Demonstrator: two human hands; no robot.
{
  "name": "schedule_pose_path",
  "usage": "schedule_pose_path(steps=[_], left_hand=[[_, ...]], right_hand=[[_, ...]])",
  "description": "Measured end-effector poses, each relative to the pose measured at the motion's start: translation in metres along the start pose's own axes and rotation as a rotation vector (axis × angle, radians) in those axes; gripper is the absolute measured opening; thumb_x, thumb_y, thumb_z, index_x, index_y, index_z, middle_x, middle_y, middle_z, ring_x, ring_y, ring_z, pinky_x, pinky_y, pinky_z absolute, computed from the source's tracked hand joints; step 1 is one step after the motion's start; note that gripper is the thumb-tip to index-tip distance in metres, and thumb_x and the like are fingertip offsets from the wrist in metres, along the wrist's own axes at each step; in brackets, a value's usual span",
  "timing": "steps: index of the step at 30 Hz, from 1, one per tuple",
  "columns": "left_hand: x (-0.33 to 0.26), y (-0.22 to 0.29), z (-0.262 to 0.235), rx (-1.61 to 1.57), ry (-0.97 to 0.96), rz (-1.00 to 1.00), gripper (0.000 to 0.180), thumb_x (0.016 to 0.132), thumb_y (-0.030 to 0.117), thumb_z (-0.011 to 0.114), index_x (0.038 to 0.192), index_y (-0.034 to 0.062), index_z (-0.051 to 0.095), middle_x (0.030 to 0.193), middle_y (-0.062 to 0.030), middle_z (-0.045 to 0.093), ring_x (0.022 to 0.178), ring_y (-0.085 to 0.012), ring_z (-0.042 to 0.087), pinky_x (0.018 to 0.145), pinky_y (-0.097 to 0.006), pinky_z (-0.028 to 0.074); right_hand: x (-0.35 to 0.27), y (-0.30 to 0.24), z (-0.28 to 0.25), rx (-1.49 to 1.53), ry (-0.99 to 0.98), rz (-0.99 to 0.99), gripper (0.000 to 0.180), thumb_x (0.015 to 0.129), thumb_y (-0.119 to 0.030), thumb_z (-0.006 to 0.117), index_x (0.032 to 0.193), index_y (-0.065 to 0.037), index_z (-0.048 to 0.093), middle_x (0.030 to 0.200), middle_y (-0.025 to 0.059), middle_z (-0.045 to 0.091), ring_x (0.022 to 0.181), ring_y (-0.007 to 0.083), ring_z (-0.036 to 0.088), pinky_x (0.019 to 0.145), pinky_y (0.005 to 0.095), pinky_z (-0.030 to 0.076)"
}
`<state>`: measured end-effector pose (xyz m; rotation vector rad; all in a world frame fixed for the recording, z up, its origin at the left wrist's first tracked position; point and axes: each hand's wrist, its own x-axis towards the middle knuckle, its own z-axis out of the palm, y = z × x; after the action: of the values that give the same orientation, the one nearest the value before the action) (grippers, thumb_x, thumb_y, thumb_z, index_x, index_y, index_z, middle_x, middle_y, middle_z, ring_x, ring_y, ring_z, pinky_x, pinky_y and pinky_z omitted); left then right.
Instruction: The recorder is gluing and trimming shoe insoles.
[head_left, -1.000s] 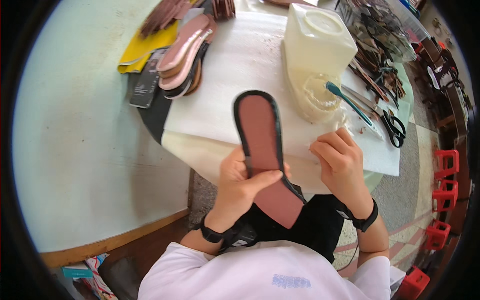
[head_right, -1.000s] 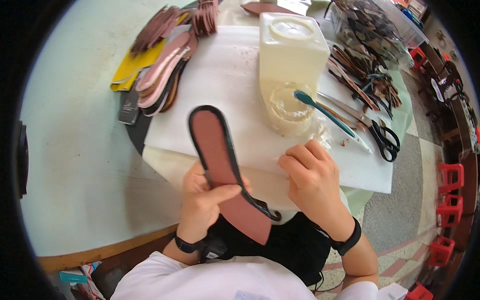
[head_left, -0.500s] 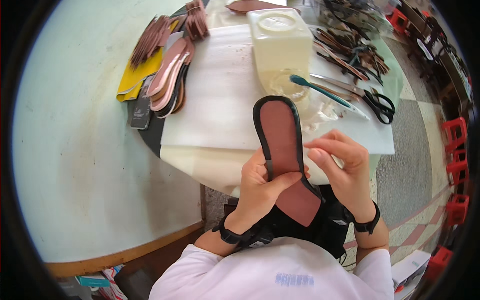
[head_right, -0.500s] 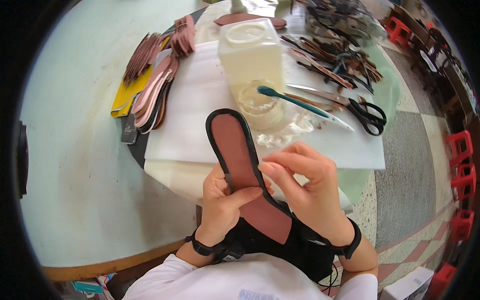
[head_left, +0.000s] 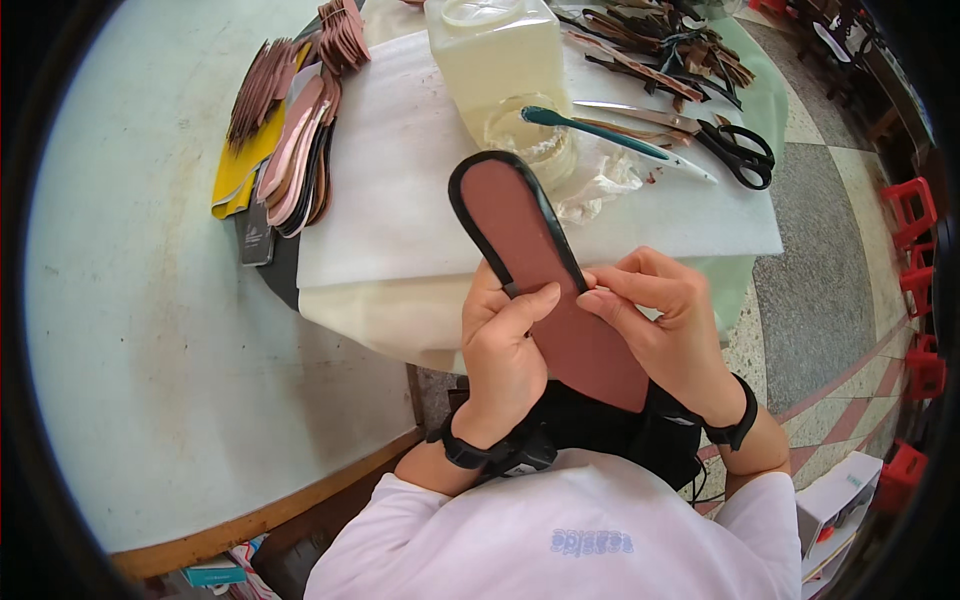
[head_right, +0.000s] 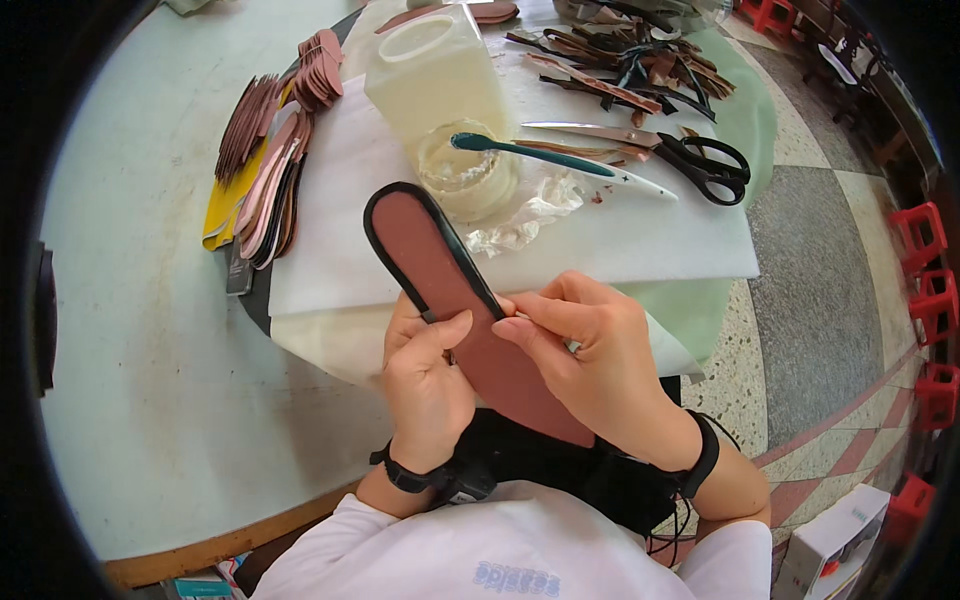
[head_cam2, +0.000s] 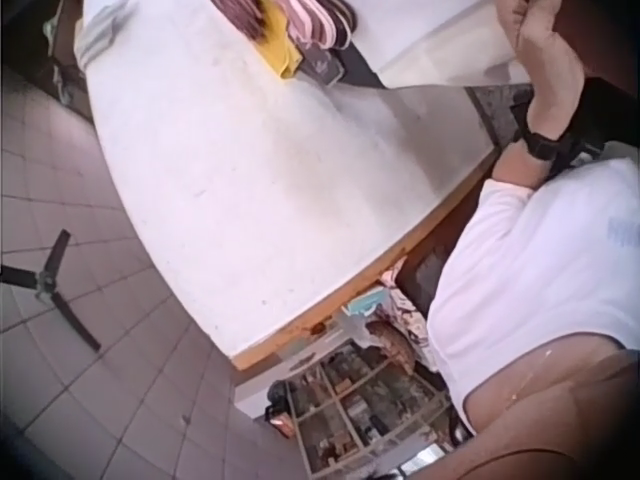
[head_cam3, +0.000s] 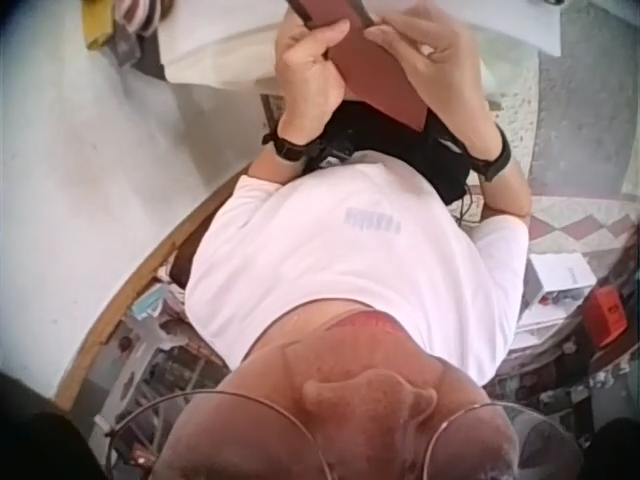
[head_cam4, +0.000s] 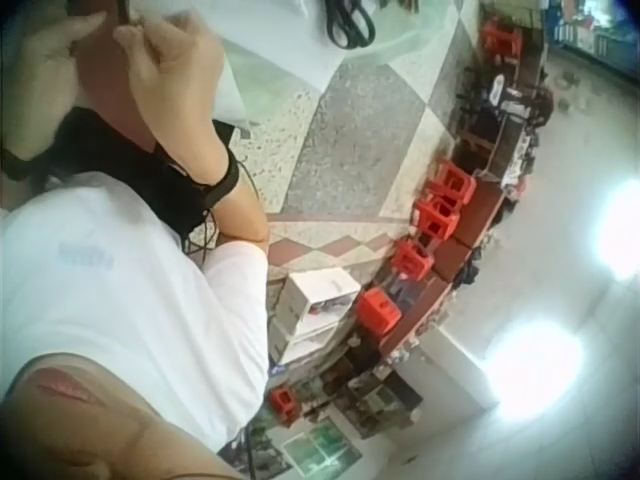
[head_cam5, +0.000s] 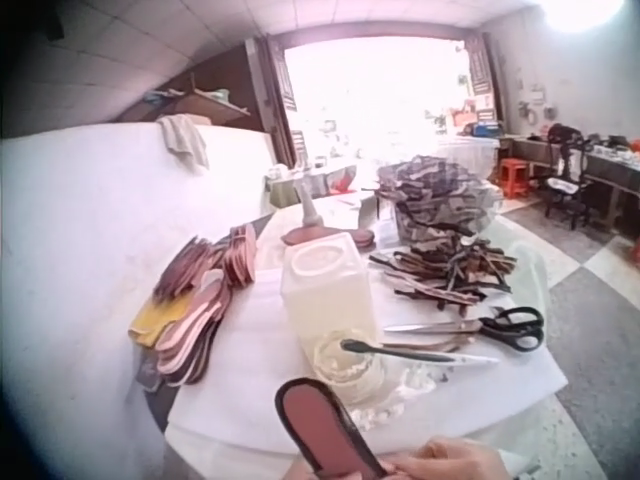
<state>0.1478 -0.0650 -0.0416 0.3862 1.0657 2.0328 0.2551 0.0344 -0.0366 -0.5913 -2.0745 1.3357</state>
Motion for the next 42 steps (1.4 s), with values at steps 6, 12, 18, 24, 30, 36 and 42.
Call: schedule_pose_path(steps=[6,12,18,24,30,36,42], left_hand=[[0.000,-0.002,0.000,-0.115,0.088,0.044,0.024,0.080,0.000,0.048,0.103,-0.0004,0.052,0.092,-0.0171,0.063,0.087,-0.0264,0.060,0.085,-0.035,0.045],[0.004,0.015,-0.004,0.075,0.065,0.180,0.051,0.081,-0.004,0.055,0.127,0.0026,0.035,0.122,-0.0108,0.051,0.117,-0.0186,0.045,0.100,-0.035,0.031],[0.006,0.056,0.007,1.449,-0.387,0.926,0.024,0.071,-0.005,0.062,0.095,0.0005,0.062,0.098,-0.0071,0.064,0.099,-0.0217,0.060,0.106,-0.045,0.022],[0.007,0.042,0.006,1.456,-0.712,0.678,0.015,0.066,-0.005,0.063,0.080,-0.0003,0.063,0.074,-0.0100,0.063,0.071,-0.0259,0.063,0.078,-0.041,0.046],[0.019,0.019,-0.003,1.266,-0.626,0.537,0.006,0.067,-0.002,0.055,0.070,0.0018,0.059,0.061,-0.0116,0.056,0.056,-0.0299,0.055,0.051,-0.039,0.043],[0.023,0.028,-0.003,1.200,-0.591,0.299,0.007,0.072,-0.006,0.057,0.078,-0.0040,0.060,0.064,-0.0139,0.059,0.053,-0.0207,0.053,0.051,-0.028,0.042],[0.028,0.027,0.001,1.177,-0.610,0.182,0.005,0.073,-0.005,0.059,0.077,-0.0036,0.060,0.058,-0.0102,0.056,0.050,-0.0128,0.048,0.049,-0.024,0.039]], right_hand=[[-0.005,-0.002,-0.002,-0.048,-0.034,-0.012,0.009,0.075,-0.003,0.067,0.083,0.001,0.066,0.063,0.0106,0.054,0.050,0.0193,0.047,0.048,0.0287,0.036],[0.007,-0.005,-0.033,-0.097,-0.156,-0.021,0.005,0.074,0.000,0.064,0.077,0.004,0.061,0.062,0.0131,0.055,0.051,0.0219,0.049,0.048,0.0294,0.038],[0.016,-0.013,-0.048,-0.310,-0.395,-0.234,0.008,0.069,0.003,0.064,0.075,0.003,0.059,0.062,0.0113,0.052,0.053,0.0269,0.050,0.048,0.0308,0.038],[0.019,-0.033,-0.047,-0.492,-0.507,-0.306,0.009,0.064,-0.002,0.063,0.061,-0.001,0.054,0.059,0.0109,0.053,0.055,0.0325,0.052,0.048,0.0387,0.040],[0.027,-0.019,-0.047,-0.429,-0.524,-0.317,0.007,0.065,-0.004,0.063,0.064,0.000,0.057,0.061,0.0124,0.055,0.057,0.0331,0.053,0.051,0.0392,0.042],[0.033,-0.022,-0.075,-0.383,-0.570,-0.216,0.028,0.065,-0.003,0.065,0.093,-0.002,0.063,0.078,0.0160,0.060,0.071,0.0333,0.058,0.061,0.0380,0.046],[0.033,-0.020,-0.103,-0.409,-0.469,-0.102,0.027,0.067,0.002,0.067,0.094,-0.001,0.063,0.074,0.0100,0.060,0.065,0.0244,0.058,0.057,0.0306,0.045]])
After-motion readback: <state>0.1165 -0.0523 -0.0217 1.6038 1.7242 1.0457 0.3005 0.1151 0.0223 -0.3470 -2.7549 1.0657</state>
